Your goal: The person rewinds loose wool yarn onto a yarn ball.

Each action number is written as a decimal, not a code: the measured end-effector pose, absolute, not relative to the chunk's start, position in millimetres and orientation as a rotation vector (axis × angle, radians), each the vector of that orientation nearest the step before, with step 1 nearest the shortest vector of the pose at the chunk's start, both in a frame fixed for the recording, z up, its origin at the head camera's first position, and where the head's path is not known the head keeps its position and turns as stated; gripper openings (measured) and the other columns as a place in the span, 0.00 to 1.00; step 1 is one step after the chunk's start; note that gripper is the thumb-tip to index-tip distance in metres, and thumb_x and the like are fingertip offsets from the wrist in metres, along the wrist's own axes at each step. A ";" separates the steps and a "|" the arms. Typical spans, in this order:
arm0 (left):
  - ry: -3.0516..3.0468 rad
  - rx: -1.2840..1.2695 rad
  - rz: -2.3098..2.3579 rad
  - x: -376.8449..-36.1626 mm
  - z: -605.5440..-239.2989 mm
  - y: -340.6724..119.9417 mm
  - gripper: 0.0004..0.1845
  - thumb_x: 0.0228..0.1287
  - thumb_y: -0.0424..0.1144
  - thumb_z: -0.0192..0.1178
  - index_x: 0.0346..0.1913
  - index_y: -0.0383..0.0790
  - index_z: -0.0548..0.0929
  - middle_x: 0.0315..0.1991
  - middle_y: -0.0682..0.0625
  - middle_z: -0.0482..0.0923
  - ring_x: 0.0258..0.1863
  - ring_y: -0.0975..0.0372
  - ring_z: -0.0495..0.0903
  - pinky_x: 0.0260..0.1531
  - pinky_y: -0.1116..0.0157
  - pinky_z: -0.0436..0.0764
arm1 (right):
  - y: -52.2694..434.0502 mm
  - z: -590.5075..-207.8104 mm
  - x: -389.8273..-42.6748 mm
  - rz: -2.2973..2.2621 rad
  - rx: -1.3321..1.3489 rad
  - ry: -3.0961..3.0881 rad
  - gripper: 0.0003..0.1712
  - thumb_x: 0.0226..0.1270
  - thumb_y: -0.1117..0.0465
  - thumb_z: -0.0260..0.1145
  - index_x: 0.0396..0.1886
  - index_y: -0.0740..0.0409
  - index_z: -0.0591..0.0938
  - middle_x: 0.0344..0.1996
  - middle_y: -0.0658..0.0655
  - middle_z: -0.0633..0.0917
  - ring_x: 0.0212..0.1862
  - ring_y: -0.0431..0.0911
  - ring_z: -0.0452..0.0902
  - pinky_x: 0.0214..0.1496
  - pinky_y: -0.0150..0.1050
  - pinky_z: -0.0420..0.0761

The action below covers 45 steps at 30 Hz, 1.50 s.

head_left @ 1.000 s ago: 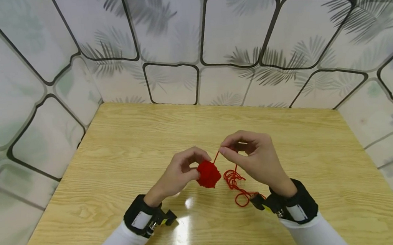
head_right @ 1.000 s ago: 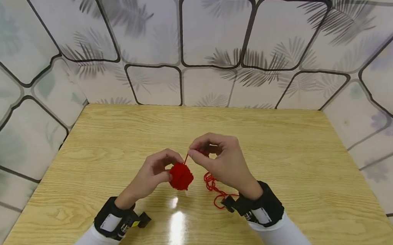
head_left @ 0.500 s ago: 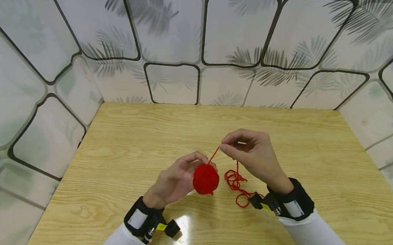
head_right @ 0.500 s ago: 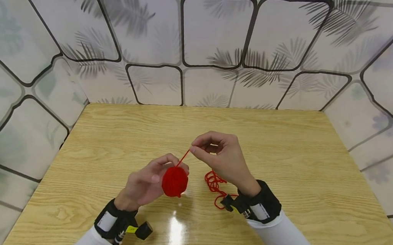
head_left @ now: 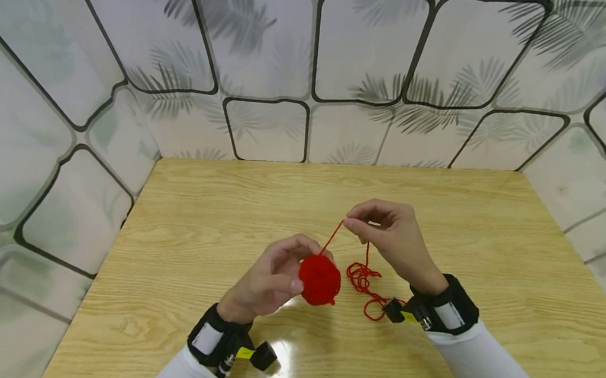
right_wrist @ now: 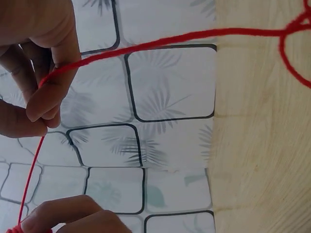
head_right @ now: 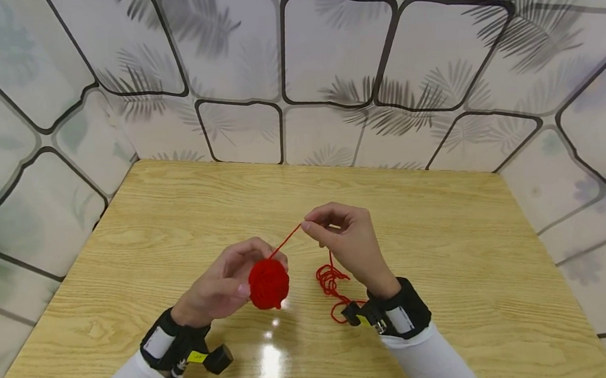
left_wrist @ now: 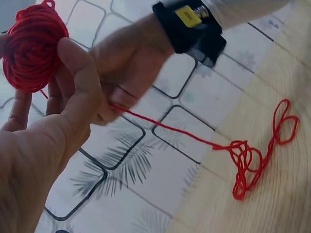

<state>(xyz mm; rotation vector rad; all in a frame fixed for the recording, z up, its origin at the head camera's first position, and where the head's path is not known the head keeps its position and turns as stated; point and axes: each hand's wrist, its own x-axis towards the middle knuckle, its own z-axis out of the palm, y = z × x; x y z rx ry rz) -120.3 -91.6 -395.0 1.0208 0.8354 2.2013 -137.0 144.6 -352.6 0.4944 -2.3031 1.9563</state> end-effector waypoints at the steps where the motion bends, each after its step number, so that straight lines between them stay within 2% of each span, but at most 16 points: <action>1: 0.829 1.031 2.211 -119.7 -393.4 -91.7 0.19 0.67 0.35 0.64 0.59 0.43 0.78 0.55 0.47 0.77 0.52 0.59 0.79 0.52 0.63 0.82 | 145.8 -356.3 -137.9 2.038 0.456 -2.279 0.05 0.67 0.69 0.70 0.40 0.68 0.86 0.32 0.60 0.85 0.31 0.48 0.76 0.30 0.36 0.79; 6: 0.825 1.010 2.320 -114.9 -382.3 -91.9 0.19 0.67 0.34 0.64 0.59 0.44 0.77 0.56 0.48 0.78 0.54 0.58 0.78 0.53 0.62 0.82 | 151.9 -375.1 -139.7 2.549 0.208 -2.068 0.03 0.71 0.67 0.67 0.40 0.63 0.85 0.34 0.58 0.84 0.33 0.44 0.74 0.35 0.32 0.77; 11: 0.923 0.980 2.546 -112.0 -364.1 -90.3 0.21 0.63 0.26 0.59 0.59 0.43 0.76 0.57 0.48 0.77 0.55 0.56 0.78 0.54 0.60 0.82 | 152.7 -389.9 -137.3 2.842 0.062 -1.961 0.08 0.74 0.67 0.63 0.36 0.56 0.87 0.33 0.51 0.84 0.34 0.41 0.75 0.35 0.29 0.76; 13: 0.998 1.003 2.640 -113.1 -356.1 -88.4 0.22 0.63 0.25 0.60 0.59 0.43 0.76 0.58 0.47 0.77 0.55 0.55 0.78 0.54 0.60 0.82 | 151.0 -394.8 -134.4 2.869 0.069 -1.996 0.09 0.74 0.67 0.63 0.35 0.56 0.87 0.32 0.51 0.84 0.33 0.41 0.75 0.34 0.29 0.76; 16: 1.180 1.065 2.768 -116.4 -343.9 -85.0 0.21 0.63 0.29 0.67 0.58 0.42 0.78 0.56 0.46 0.77 0.55 0.54 0.78 0.53 0.59 0.83 | 148.7 -401.2 -128.4 2.848 0.084 -2.082 0.07 0.73 0.67 0.63 0.36 0.58 0.86 0.31 0.52 0.83 0.32 0.41 0.74 0.33 0.29 0.75; 19: 1.436 1.146 2.847 -121.2 -333.6 -82.7 0.22 0.61 0.32 0.71 0.58 0.42 0.79 0.55 0.45 0.76 0.54 0.52 0.78 0.52 0.58 0.84 | 147.2 -405.8 -121.2 2.727 0.106 -2.206 0.05 0.72 0.67 0.65 0.39 0.66 0.85 0.32 0.54 0.84 0.31 0.42 0.74 0.32 0.30 0.75; 22: 1.738 1.236 2.838 -128.1 -328.1 -81.6 0.21 0.60 0.30 0.71 0.55 0.32 0.78 0.55 0.43 0.76 0.54 0.50 0.77 0.52 0.56 0.84 | 146.0 -407.1 -113.3 2.432 0.209 -2.403 0.08 0.70 0.66 0.68 0.41 0.69 0.84 0.33 0.56 0.85 0.32 0.43 0.76 0.34 0.32 0.78; 26: 2.230 1.342 2.636 -140.9 -329.2 -81.4 0.21 0.57 0.24 0.66 0.53 0.20 0.75 0.56 0.35 0.73 0.54 0.47 0.76 0.51 0.57 0.84 | 146.1 -403.0 -100.4 1.819 0.478 -2.584 0.02 0.65 0.67 0.72 0.37 0.60 0.87 0.31 0.51 0.86 0.31 0.42 0.80 0.33 0.34 0.82; 29: 2.632 1.396 2.354 -151.7 -335.2 -82.9 0.19 0.56 0.24 0.64 0.52 0.24 0.77 0.55 0.33 0.73 0.52 0.50 0.77 0.49 0.61 0.84 | 146.9 -395.4 -91.1 1.388 0.676 -2.562 0.07 0.61 0.70 0.73 0.34 0.54 0.87 0.27 0.45 0.84 0.26 0.38 0.76 0.27 0.33 0.79; 34: 3.059 1.425 1.824 -165.7 -351.5 -86.1 0.18 0.55 0.25 0.64 0.52 0.31 0.81 0.53 0.36 0.74 0.51 0.49 0.75 0.43 0.60 0.82 | 151.3 -372.2 -77.7 1.026 0.875 -2.474 0.11 0.56 0.73 0.74 0.33 0.53 0.85 0.28 0.43 0.81 0.25 0.35 0.71 0.24 0.28 0.74; 40: 3.117 1.339 1.327 -168.8 -366.4 -88.1 0.20 0.53 0.25 0.66 0.51 0.36 0.81 0.52 0.40 0.75 0.49 0.47 0.73 0.43 0.58 0.80 | 166.1 -337.5 -73.9 1.249 1.089 -2.367 0.17 0.57 0.75 0.73 0.38 0.49 0.85 0.30 0.44 0.82 0.28 0.37 0.73 0.28 0.26 0.74; 45: 2.897 1.269 1.142 -157.9 -369.0 -87.0 0.20 0.53 0.26 0.67 0.51 0.38 0.81 0.49 0.45 0.76 0.48 0.52 0.75 0.43 0.62 0.83 | 182.1 -331.6 -93.2 1.786 1.176 -2.160 0.16 0.60 0.81 0.68 0.41 0.59 0.85 0.32 0.53 0.84 0.30 0.42 0.76 0.30 0.34 0.79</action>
